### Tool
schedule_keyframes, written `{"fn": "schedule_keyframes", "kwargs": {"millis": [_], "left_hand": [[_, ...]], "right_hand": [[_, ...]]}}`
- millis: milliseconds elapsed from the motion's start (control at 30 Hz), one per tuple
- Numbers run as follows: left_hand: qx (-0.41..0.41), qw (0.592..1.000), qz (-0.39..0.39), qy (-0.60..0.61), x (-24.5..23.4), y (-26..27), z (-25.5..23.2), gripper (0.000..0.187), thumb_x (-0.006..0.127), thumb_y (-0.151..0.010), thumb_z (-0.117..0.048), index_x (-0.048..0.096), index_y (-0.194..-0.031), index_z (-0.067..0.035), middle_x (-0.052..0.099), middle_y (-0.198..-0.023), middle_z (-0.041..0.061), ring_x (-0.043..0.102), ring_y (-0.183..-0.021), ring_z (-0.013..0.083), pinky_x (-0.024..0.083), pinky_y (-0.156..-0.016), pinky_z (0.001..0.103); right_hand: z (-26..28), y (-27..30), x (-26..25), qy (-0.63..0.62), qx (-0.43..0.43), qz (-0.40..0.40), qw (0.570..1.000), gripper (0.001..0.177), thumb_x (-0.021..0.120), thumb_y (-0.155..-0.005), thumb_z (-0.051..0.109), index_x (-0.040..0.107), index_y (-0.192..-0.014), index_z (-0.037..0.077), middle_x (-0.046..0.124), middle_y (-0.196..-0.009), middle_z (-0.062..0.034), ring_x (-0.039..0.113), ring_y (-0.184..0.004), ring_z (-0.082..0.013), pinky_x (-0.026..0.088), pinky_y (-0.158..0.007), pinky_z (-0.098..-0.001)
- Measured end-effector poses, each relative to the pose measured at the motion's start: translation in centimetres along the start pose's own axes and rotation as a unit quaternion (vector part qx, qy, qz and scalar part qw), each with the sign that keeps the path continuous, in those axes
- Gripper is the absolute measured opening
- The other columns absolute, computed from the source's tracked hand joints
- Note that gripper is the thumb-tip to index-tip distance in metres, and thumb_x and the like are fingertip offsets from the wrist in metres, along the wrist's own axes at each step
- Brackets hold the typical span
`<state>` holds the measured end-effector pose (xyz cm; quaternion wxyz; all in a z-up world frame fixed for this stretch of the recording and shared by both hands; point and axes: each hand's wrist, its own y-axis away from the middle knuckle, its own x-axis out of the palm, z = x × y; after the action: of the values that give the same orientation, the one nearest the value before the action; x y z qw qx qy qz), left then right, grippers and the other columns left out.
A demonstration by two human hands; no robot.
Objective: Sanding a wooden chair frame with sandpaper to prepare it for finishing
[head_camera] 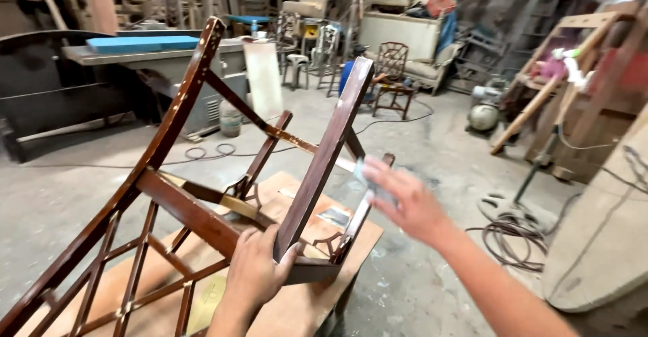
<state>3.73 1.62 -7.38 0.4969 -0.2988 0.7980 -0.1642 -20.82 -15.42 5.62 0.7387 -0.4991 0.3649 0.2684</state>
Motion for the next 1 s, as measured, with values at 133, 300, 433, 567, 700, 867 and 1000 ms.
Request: {"fn": "schedule_keyframes", "kwargs": {"millis": [133,300,433,567,700,867,1000], "left_hand": [[0.009,1.000,-0.010,0.014,0.2,0.5,0.5,0.038,0.059,-0.092,-0.053,0.066,-0.097,-0.017,0.070,-0.081,0.009,0.061,-0.080,0.0327,0.043,-0.091,0.040],[-0.017,0.999,0.005,0.047,0.4,0.8,0.8,0.041,0.058,-0.090,-0.055,0.070,-0.103,-0.017,0.071,-0.082,0.009,0.062,-0.082,0.0290,0.042,-0.097,0.039],[-0.007,0.999,-0.004,0.047,0.3,1.0,0.9,0.040,0.058,-0.091,-0.054,0.068,-0.097,-0.016,0.069,-0.080,0.012,0.060,-0.080,0.0316,0.042,-0.096,0.040],[0.004,0.999,-0.026,0.039,0.7,0.9,1.1,0.041,0.059,-0.092,-0.057,0.066,-0.088,-0.016,0.068,-0.078,0.011,0.059,-0.079,0.0313,0.042,-0.093,0.038],[0.000,0.999,-0.022,0.040,0.6,1.2,0.8,0.042,0.059,-0.092,-0.056,0.064,-0.083,-0.015,0.067,-0.075,0.009,0.058,-0.077,0.0302,0.043,-0.093,0.038],[0.001,0.999,-0.034,0.042,0.8,1.2,0.8,0.042,0.061,-0.092,-0.055,0.063,-0.082,-0.015,0.066,-0.075,0.010,0.058,-0.078,0.0310,0.043,-0.095,0.038],[-0.021,0.998,-0.021,0.047,0.7,1.4,1.0,0.040,0.062,-0.091,-0.055,0.064,-0.083,-0.016,0.064,-0.076,0.009,0.054,-0.084,0.0301,0.044,-0.089,0.039]], "right_hand": [[1.3,-4.8,-4.2,0.396,-0.166,-0.109,0.897,0.045,0.067,-0.097,0.032,0.061,-0.141,0.025,0.056,-0.151,0.0130,0.056,-0.088,-0.0187,0.056,-0.071,-0.0328],[1.9,-8.3,-3.6,0.545,-0.201,-0.104,0.807,0.041,0.063,-0.098,0.041,0.063,-0.136,0.027,0.057,-0.150,0.0134,0.055,-0.084,-0.0186,0.050,-0.062,-0.0305],[3.8,-9.5,-2.1,0.480,-0.127,-0.008,0.868,0.044,0.057,-0.100,0.035,0.058,-0.143,0.026,0.056,-0.151,0.0066,0.061,-0.084,-0.0172,0.051,-0.056,-0.0246],[2.6,-10.2,-2.0,0.521,-0.144,-0.002,0.841,0.048,0.044,-0.104,0.044,0.053,-0.148,0.026,0.052,-0.154,0.0067,0.063,-0.092,-0.0178,0.050,-0.054,-0.0259],[1.8,-9.8,-1.7,0.551,-0.210,-0.121,0.799,0.039,0.057,-0.099,0.038,0.066,-0.135,0.025,0.062,-0.145,0.0098,0.058,-0.083,-0.0191,0.047,-0.057,-0.0318],[1.4,-10.8,-2.7,0.557,-0.210,-0.137,0.791,0.039,0.056,-0.099,0.041,0.067,-0.135,0.028,0.062,-0.144,0.0130,0.059,-0.083,-0.0182,0.045,-0.053,-0.0322],[3.2,-10.8,-3.0,0.535,-0.152,-0.036,0.831,0.045,0.046,-0.102,0.042,0.054,-0.144,0.027,0.053,-0.152,0.0092,0.060,-0.089,-0.0167,0.049,-0.058,-0.0282]]}}
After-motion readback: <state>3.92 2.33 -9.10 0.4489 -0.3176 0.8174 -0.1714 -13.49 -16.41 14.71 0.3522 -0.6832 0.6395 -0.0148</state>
